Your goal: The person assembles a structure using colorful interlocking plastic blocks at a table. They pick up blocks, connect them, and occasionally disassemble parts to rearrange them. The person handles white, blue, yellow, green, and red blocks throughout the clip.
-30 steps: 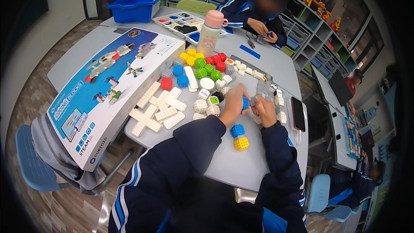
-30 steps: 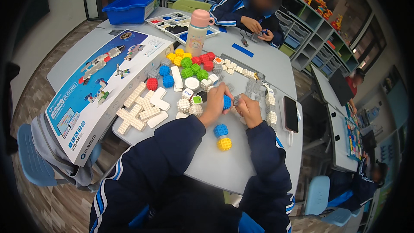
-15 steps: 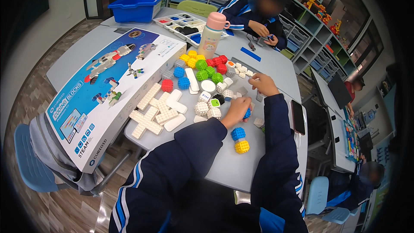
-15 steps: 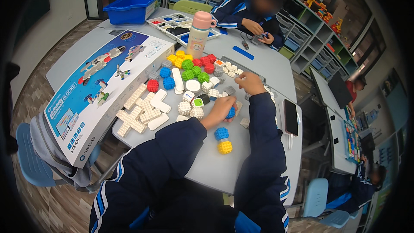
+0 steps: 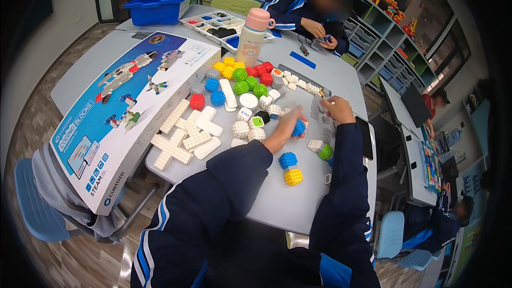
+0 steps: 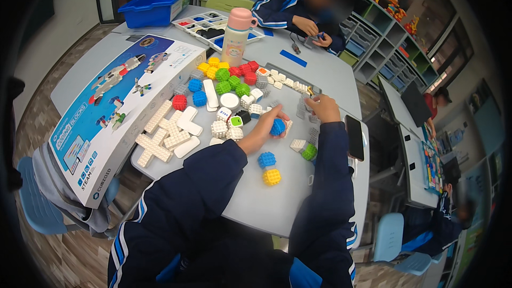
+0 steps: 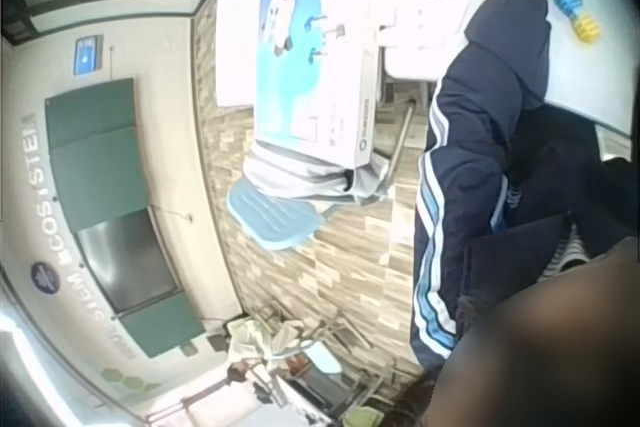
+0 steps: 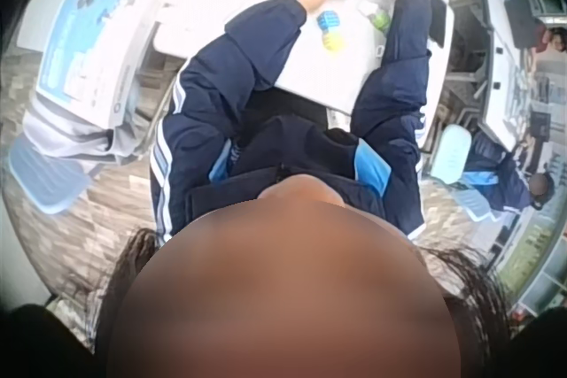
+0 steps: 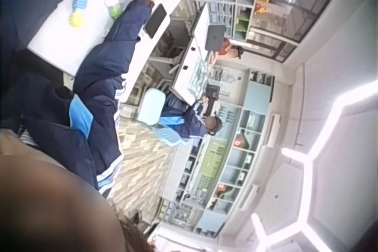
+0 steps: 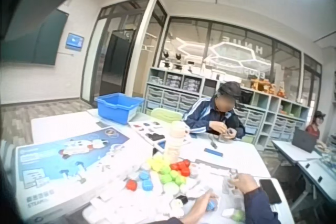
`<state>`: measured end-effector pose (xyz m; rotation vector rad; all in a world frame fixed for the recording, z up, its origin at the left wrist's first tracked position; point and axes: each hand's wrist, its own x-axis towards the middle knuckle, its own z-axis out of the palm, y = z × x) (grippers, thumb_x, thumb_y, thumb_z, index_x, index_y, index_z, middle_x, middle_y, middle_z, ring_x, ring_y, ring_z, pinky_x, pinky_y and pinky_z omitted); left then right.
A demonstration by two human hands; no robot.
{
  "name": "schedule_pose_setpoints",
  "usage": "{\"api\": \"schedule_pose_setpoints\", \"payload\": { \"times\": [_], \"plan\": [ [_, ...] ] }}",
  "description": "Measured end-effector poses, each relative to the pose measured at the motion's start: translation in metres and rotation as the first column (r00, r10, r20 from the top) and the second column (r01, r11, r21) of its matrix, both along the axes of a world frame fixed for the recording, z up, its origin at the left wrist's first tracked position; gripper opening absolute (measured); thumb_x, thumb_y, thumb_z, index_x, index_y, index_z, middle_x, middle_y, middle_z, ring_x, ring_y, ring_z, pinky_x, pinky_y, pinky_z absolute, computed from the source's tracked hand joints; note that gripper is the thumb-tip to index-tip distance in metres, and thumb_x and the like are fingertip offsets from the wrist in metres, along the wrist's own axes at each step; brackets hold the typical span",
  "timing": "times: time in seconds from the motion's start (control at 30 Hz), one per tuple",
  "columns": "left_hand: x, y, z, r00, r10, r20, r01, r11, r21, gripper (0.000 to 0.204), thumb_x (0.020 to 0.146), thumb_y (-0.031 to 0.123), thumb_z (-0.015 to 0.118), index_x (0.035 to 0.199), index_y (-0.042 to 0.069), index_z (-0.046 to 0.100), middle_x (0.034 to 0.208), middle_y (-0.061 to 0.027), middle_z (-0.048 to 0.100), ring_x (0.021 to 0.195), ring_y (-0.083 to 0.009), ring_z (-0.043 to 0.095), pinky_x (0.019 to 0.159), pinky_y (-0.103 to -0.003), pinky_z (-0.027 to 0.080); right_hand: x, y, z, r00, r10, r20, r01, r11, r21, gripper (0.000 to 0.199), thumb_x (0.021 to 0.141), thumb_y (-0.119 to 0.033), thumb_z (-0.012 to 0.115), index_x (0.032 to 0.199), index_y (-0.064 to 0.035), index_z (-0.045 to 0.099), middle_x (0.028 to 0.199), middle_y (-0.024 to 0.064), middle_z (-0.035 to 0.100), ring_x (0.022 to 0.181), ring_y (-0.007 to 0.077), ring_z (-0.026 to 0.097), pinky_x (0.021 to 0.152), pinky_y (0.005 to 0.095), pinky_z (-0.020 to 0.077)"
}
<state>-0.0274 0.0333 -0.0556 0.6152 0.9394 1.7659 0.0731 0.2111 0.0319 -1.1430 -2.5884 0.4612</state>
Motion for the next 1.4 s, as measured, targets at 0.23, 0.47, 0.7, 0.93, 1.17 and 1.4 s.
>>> {"api": "schedule_pose_setpoints", "payload": {
  "times": [0.23,0.47,0.7,0.93,1.17,1.4],
  "plan": [
    [0.002,0.009,-0.008,0.982,-0.098,0.161,0.064,0.976,0.209,0.042,0.099,0.044,0.045,0.110,0.004,0.052,0.089,-0.0111,0.060,0.085,-0.0218,0.061,0.067,-0.031,0.043,0.022,-0.072,0.037,0.891,0.431,-0.144,-0.447,0.775,-0.447,0.049,0.083,-0.039,0.075,0.115,-0.0035,0.066,0.064,0.0071,0.063,0.047,0.0125,0.058,0.041,0.0271,0.0400],
    [0.005,0.006,-0.005,0.971,-0.135,0.195,0.082,0.962,0.259,0.035,0.101,0.032,0.044,0.126,0.006,0.046,0.115,-0.0104,0.055,0.105,-0.0191,0.056,0.089,-0.033,0.046,0.021,-0.083,0.034,0.843,0.537,0.035,-0.526,0.836,-0.160,0.063,0.072,-0.037,0.085,0.122,-0.0077,0.062,0.068,0.0067,0.063,0.047,0.0119,0.058,0.043,0.0255,0.0441],
    [0.014,0.001,0.004,0.996,-0.070,0.057,0.056,0.973,0.222,0.038,0.104,0.032,0.044,0.130,0.004,0.044,0.120,-0.0090,0.053,0.111,-0.0174,0.056,0.092,-0.034,0.049,0.023,-0.071,0.030,0.854,0.518,0.045,-0.516,0.855,-0.049,0.056,0.069,-0.042,0.083,0.107,-0.0034,0.068,0.074,0.0178,0.067,0.062,0.0294,0.066,0.058,0.0342,0.0510],
    [0.006,-0.003,0.001,0.991,-0.118,-0.063,0.122,0.990,0.065,0.040,0.105,0.038,0.044,0.119,0.001,0.051,0.104,-0.0119,0.062,0.092,-0.0194,0.065,0.077,-0.031,0.054,0.008,-0.083,0.029,0.894,0.427,-0.136,-0.412,0.903,0.125,0.051,0.077,-0.041,0.076,0.105,0.0002,0.067,0.074,0.0186,0.068,0.066,0.0302,0.068,0.063,0.0366,0.0521],
    [0.019,0.008,-0.012,0.865,-0.029,-0.500,0.047,0.999,0.023,0.030,0.100,0.026,0.053,0.107,-0.003,0.056,0.092,-0.0106,0.064,0.073,-0.0179,0.066,0.062,-0.029,0.054,-0.019,-0.129,0.051,0.829,0.540,-0.146,-0.533,0.842,0.085,0.057,0.078,-0.047,0.075,0.108,0.0012,0.068,0.079,0.0179,0.069,0.070,0.0284,0.068,0.068,0.0362,0.0523],
    [0.014,0.021,-0.040,0.795,0.046,-0.605,0.095,0.976,0.198,0.019,0.093,0.018,0.059,0.105,0.004,0.059,0.093,-0.0061,0.064,0.082,-0.0117,0.064,0.071,-0.028,0.052,-0.079,-0.181,0.041,0.680,0.731,-0.060,-0.733,0.680,-0.019,0.059,0.078,-0.048,0.074,0.109,0.0017,0.068,0.093,0.0174,0.071,0.084,0.0301,0.069,0.077,0.0378,0.0518]
  ]
}}
